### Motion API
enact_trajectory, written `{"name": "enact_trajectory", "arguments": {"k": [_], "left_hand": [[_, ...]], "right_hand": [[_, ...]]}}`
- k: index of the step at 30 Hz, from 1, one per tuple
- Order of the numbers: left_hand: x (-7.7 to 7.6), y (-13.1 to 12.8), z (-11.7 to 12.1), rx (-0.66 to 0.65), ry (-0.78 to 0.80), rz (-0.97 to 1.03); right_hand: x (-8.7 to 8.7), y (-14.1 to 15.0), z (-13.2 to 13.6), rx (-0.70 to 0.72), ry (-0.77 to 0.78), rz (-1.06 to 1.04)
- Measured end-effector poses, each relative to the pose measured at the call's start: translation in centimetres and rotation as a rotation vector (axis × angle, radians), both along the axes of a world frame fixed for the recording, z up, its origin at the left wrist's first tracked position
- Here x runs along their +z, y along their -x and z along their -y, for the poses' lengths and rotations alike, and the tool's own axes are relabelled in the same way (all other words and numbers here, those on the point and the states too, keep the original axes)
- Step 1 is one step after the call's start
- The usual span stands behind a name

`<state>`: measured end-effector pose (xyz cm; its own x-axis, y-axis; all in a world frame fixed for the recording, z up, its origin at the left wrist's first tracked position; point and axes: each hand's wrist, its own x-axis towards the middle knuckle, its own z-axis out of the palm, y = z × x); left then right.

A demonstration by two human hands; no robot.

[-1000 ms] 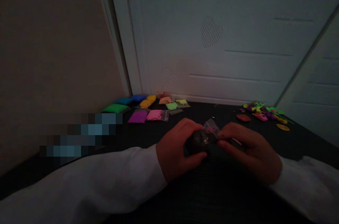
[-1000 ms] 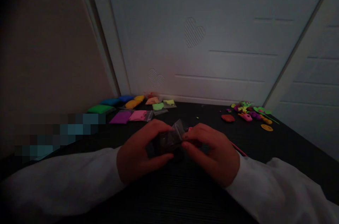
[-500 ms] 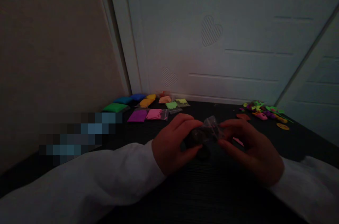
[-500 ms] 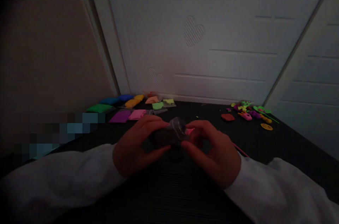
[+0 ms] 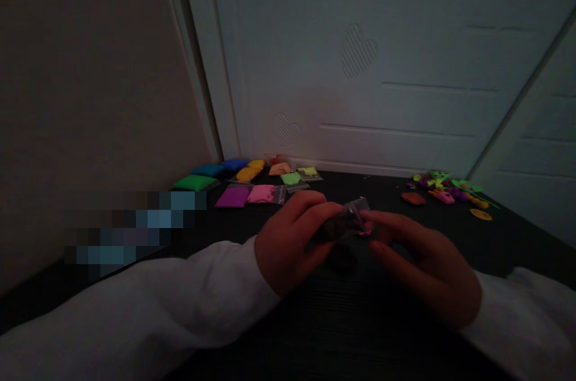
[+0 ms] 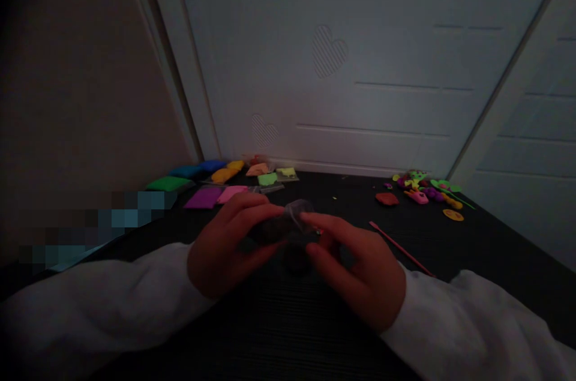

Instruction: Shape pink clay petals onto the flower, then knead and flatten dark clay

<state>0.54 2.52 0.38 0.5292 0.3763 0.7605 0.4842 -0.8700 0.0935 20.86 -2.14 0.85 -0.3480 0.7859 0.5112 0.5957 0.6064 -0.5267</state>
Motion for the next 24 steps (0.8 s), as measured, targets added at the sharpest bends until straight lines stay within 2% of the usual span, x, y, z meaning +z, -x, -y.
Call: {"name": "enact_trajectory", "arguments": {"k": [5, 13, 19, 24], "left_hand": [[-0.1, 0.28, -0.23, -0.02, -0.062, 0.039], [-0.19, 0.29, -0.54, 0.033, -0.124, -0.074], [-0.34, 0.5, -0.95, -0.001, -0.128, -0.132], [-0.48, 0.38, -0.86, -0.016, -0.107, -0.159]], "right_hand": [[0.31, -0.23, 0.09, -0.027, -0.004, -0.015], [-0.14, 0.28, 0.35, 0.001, -0.036, 0.071], [-0.25, 0.39, 0.24, 0.03, 0.199, -0.048], [-0.57, 0.44, 0.01, 0.148, 0.325, -0.154]]}}
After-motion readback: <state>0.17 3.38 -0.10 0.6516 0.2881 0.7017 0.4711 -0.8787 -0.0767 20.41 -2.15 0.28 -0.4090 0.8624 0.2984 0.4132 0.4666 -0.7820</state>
